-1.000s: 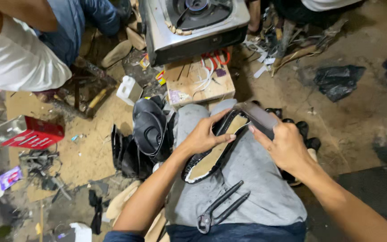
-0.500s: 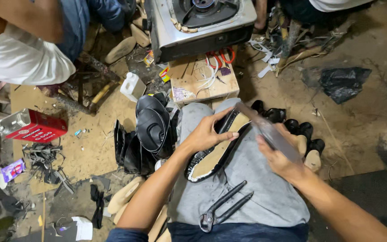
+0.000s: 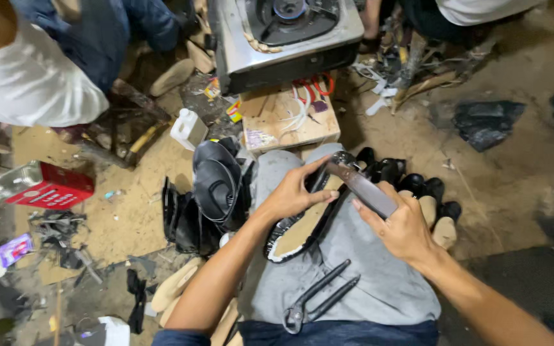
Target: The person sits on the floor and shapes a black shoe upper over a wooden last on their lap. They heat the upper over a gas burner, hammer and press the material to form it, use pincers to pull and secure the edges, then remove the last and handle the shaped shoe.
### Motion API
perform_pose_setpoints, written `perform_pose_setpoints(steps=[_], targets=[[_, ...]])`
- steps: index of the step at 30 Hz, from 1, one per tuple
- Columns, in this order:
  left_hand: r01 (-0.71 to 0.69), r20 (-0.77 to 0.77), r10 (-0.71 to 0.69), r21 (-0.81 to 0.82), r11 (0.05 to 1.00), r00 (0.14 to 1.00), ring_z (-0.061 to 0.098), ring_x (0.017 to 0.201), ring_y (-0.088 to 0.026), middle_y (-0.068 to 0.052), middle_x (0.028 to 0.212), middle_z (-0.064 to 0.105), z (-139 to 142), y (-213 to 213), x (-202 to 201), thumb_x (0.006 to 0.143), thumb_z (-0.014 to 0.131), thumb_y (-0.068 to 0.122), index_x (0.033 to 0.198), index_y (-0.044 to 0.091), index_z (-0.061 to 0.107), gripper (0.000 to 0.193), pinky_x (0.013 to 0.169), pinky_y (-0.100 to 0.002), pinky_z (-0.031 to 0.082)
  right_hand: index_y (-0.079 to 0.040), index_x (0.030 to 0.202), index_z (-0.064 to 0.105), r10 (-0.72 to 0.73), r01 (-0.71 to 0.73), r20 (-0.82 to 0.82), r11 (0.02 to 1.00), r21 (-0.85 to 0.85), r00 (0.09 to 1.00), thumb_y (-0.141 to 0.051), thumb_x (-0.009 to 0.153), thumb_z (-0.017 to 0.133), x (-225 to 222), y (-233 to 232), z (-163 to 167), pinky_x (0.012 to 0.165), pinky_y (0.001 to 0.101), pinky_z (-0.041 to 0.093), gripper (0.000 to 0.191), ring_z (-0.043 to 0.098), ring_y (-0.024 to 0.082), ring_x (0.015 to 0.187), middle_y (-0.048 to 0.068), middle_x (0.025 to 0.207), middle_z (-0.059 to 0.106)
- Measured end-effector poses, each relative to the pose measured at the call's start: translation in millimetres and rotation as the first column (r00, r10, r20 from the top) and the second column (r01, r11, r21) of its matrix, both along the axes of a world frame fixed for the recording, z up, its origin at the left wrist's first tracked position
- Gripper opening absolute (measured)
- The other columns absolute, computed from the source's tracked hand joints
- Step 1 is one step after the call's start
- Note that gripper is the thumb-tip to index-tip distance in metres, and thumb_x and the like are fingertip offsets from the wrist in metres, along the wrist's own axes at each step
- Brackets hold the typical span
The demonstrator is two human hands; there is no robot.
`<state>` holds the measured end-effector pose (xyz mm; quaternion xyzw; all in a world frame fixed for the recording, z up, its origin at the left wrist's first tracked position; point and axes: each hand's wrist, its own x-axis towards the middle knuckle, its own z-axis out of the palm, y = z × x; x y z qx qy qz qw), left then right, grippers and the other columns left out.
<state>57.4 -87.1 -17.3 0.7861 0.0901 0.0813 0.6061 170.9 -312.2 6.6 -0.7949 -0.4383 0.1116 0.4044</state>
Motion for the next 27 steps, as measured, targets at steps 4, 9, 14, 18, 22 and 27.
perform_pose_setpoints(steps=[4, 9, 14, 18, 22, 27], targets=[[0.009, 0.051, -0.007, -0.031, 0.999, 0.999, 0.060, 0.128, -0.018, -0.016, 0.139, 0.067, -8.8, -2.4, -1.0, 0.083, 0.085, 0.027, 0.151, -0.001, 0.048, 0.082, 0.113, -0.033, 0.043, 0.001, 0.110, 0.061, 0.015, 0.026, -0.126, 0.948, 0.318, 0.992, -0.017, 0.096, 0.068, -11.2, -3.9, -15.4, 0.055, 0.0323, 0.049, 0.024, 0.061, 0.016, 0.061, 0.011, 0.078, 0.063], [-0.083, 0.115, 0.056, 0.249, 0.965, 0.992, 0.056, 0.132, -0.037, -0.024, 0.146, 0.054, -6.1, -10.8, -2.1, 0.075, 0.092, 0.032, 0.148, 0.008, 0.052, 0.087, 0.111, -0.040, 0.043, -0.003, 0.105, 0.068, -0.013, 0.015, -0.032, 0.997, 0.069, 0.999, -0.018, 0.091, 0.074, -18.2, -22.3, -4.5, 0.059, 0.0365, 0.051, 0.021, 0.065, 0.023, 0.063, 0.011, 0.077, 0.068], [-0.085, -0.129, 0.154, 0.428, 0.900, 0.980, 0.057, 0.125, -0.039, -0.020, 0.138, 0.055, 19.4, -16.2, 4.1, 0.063, 0.091, 0.032, 0.150, 0.022, 0.049, 0.097, 0.104, -0.050, 0.047, -0.003, 0.109, 0.065, -0.141, 0.145, 0.050, 0.985, -0.089, 0.989, -0.024, 0.087, 0.075, -7.6, -52.4, 30.6, 0.062, 0.0393, 0.052, 0.032, 0.070, 0.031, 0.074, 0.016, 0.080, 0.069], [-0.085, -0.117, 0.231, 0.701, 0.708, 0.966, 0.051, 0.121, -0.039, -0.019, 0.136, 0.052, 32.1, -29.9, 13.7, 0.060, 0.093, 0.023, 0.150, 0.023, 0.048, 0.101, 0.094, -0.058, 0.040, -0.002, 0.119, 0.066, -0.002, 0.004, 0.084, 1.000, -0.025, 0.996, -0.022, 0.092, 0.068, 7.2, -51.1, 62.8, 0.062, 0.0376, 0.052, 0.033, 0.071, 0.028, 0.069, 0.013, 0.085, 0.070], [-0.095, -0.080, 0.233, 0.751, 0.654, 0.969, 0.051, 0.120, -0.038, -0.019, 0.137, 0.050, 37.8, -38.3, 20.3, 0.056, 0.094, 0.020, 0.150, 0.023, 0.047, 0.105, 0.092, -0.056, 0.040, -0.003, 0.118, 0.068, -0.181, 0.184, 0.037, 0.956, -0.228, 0.983, -0.027, 0.096, 0.071, 10.9, -33.7, 84.2, 0.059, 0.0393, 0.052, 0.033, 0.066, 0.030, 0.061, 0.014, 0.070, 0.066], [-0.093, -0.080, 0.220, 0.731, 0.676, 0.972, 0.051, 0.121, -0.038, -0.018, 0.139, 0.049, 40.7, -39.1, 22.0, 0.057, 0.093, 0.019, 0.150, 0.023, 0.047, 0.104, 0.092, -0.057, 0.040, 0.003, 0.111, 0.066, -0.002, 0.022, 0.073, 0.961, -0.277, 0.997, -0.030, 0.093, 0.071, 14.5, -8.3, 78.5, 0.058, 0.0453, 0.049, 0.038, 0.064, 0.040, 0.062, 0.021, 0.065, 0.064]])
